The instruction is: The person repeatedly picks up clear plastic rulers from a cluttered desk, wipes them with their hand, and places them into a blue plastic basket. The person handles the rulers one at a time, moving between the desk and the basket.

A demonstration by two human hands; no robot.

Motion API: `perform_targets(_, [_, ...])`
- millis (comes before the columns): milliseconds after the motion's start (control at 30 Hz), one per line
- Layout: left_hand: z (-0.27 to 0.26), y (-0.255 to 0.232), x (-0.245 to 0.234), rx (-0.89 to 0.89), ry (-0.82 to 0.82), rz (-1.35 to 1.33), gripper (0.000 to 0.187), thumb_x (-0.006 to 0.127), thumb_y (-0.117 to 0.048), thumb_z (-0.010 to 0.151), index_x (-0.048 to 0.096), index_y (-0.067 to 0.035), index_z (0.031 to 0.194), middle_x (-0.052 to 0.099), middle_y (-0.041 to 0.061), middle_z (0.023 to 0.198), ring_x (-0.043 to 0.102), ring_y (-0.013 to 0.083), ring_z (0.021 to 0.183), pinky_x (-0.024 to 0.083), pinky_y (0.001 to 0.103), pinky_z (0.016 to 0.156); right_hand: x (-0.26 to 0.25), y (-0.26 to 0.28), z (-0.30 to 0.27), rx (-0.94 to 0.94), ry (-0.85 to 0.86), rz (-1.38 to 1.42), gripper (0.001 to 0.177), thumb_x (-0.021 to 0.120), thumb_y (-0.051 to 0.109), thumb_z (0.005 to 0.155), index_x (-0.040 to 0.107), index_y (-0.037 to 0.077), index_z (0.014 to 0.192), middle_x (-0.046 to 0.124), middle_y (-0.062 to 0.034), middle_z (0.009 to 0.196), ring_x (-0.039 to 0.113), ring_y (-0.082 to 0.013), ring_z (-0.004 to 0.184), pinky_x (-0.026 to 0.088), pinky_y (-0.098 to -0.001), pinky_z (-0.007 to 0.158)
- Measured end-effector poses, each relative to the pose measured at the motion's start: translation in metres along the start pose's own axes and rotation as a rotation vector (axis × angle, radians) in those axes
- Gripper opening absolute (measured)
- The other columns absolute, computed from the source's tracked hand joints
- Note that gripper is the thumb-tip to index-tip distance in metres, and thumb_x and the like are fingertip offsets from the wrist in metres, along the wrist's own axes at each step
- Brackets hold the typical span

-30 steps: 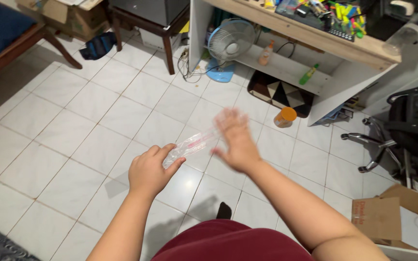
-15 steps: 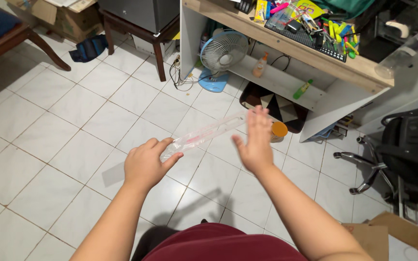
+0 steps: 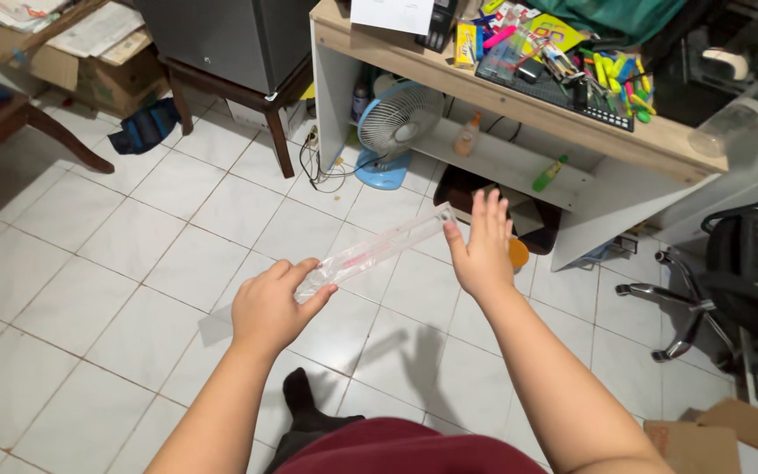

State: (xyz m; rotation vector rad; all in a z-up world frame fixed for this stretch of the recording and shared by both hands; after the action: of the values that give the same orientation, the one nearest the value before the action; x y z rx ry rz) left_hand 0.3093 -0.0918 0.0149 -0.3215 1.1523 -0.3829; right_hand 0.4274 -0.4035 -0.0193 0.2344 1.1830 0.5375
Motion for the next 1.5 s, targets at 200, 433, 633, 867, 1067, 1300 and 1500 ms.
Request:
perform_targets(200, [0.056, 0.056, -0.006, 0.054, -0.025, -0.037, 0.042, 0.079, -0.052, 0.078, 0.077, -0.022, 0.106, 0.062, 0.001, 0.075, 0.064, 0.0245, 0.067, 0.049, 0.041, 0.062, 0.062, 0.114, 0.010, -0.553, 0.258, 0.027, 0.083, 0.066, 0.050, 0.090, 0.037, 0.008, 0.155, 0.027, -0.0202, 0.165, 0.017, -0.0374, 0.156, 0.011, -0.0541, 0.125])
perform_targets(433, [0.110, 0.124, -0.011, -0.173, 0.245, -0.153, 0.046, 0.078, -0.054, 0.076, 0.076, -0.026, 0.112, 0.065, 0.000, 0.082, 0.065, 0.0207, 0.066, 0.052, 0.037, 0.061, 0.099, 0.098, 0.086, -0.261, 0.217, -0.207, 0.079, 0.066, 0.048, 0.093, 0.035, 0.012, 0.157, 0.028, -0.0207, 0.165, 0.019, -0.0376, 0.156, 0.014, -0.0548, 0.124])
perform_targets(633, [0.144, 0.161, 0.019, -0.239, 0.525, -0.306, 0.044, 0.072, -0.053, 0.082, 0.075, -0.028, 0.118, 0.066, -0.001, 0.087, 0.064, 0.0185, 0.074, 0.054, 0.035, 0.069, 0.110, 0.054, 0.100, 0.270, -0.110, 0.898, 0.086, 0.059, 0.045, 0.098, 0.013, 0.011, 0.162, 0.032, -0.0225, 0.159, 0.041, -0.0392, 0.142, 0.038, -0.0476, 0.112])
perform_targets(867, [0.164, 0.164, 0.078, -0.272, 1.024, -0.779, 0.046, 0.062, -0.048, 0.095, 0.074, -0.017, 0.127, 0.073, 0.002, 0.089, 0.064, 0.0097, 0.077, 0.054, 0.026, 0.074, 0.129, 0.047, 0.121, 0.277, 0.029, 1.454, 0.053, 0.063, 0.055, 0.101, 0.058, 0.006, 0.119, 0.070, -0.0114, 0.106, 0.066, -0.0218, 0.096, 0.052, -0.0368, 0.088])
perform_targets(1067, [0.194, 0.137, 0.095, -0.328, 1.164, -0.879, 0.045, 0.055, -0.042, 0.096, 0.065, -0.021, 0.135, 0.070, -0.002, 0.099, 0.057, 0.0092, 0.058, 0.048, 0.024, 0.060, 0.124, 0.020, 0.144, 0.398, -0.230, 1.296, 0.047, 0.069, 0.051, 0.095, 0.061, 0.007, 0.108, 0.067, -0.0049, 0.085, 0.057, -0.0133, 0.072, 0.046, -0.0277, 0.069])
perform_targets(1300, [0.250, 0.091, 0.135, -0.190, 1.196, -0.980, 0.037, 0.065, -0.024, 0.094, 0.069, -0.011, 0.129, 0.069, 0.004, 0.100, 0.070, 0.0123, 0.068, 0.054, 0.026, 0.062, 0.090, -0.020, 0.188, 0.476, -0.251, 1.316, 0.035, 0.069, 0.035, 0.098, 0.067, 0.003, 0.111, 0.066, -0.0041, 0.084, 0.050, -0.0087, 0.061, 0.041, -0.0238, 0.055])
perform_targets(1500, [0.295, 0.052, 0.188, -0.080, 1.200, -1.006, 0.035, 0.063, -0.012, 0.093, 0.065, -0.009, 0.128, 0.073, 0.008, 0.105, 0.075, 0.0143, 0.084, 0.059, 0.028, 0.073, 0.064, -0.061, 0.229, 0.550, -0.095, 1.353, 0.027, 0.066, 0.024, 0.100, 0.070, -0.001, 0.108, 0.067, -0.0049, 0.083, 0.053, -0.0101, 0.054, 0.045, -0.0266, 0.046])
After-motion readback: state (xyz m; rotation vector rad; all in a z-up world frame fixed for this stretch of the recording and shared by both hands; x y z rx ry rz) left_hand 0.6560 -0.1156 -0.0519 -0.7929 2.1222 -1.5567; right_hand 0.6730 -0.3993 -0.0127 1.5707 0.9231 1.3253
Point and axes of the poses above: each hand's wrist, its own z-axis towards the middle knuckle, its own x-axis out of the palm, y = z × x, the point moved 3 cm from there along z, towards the middle knuckle
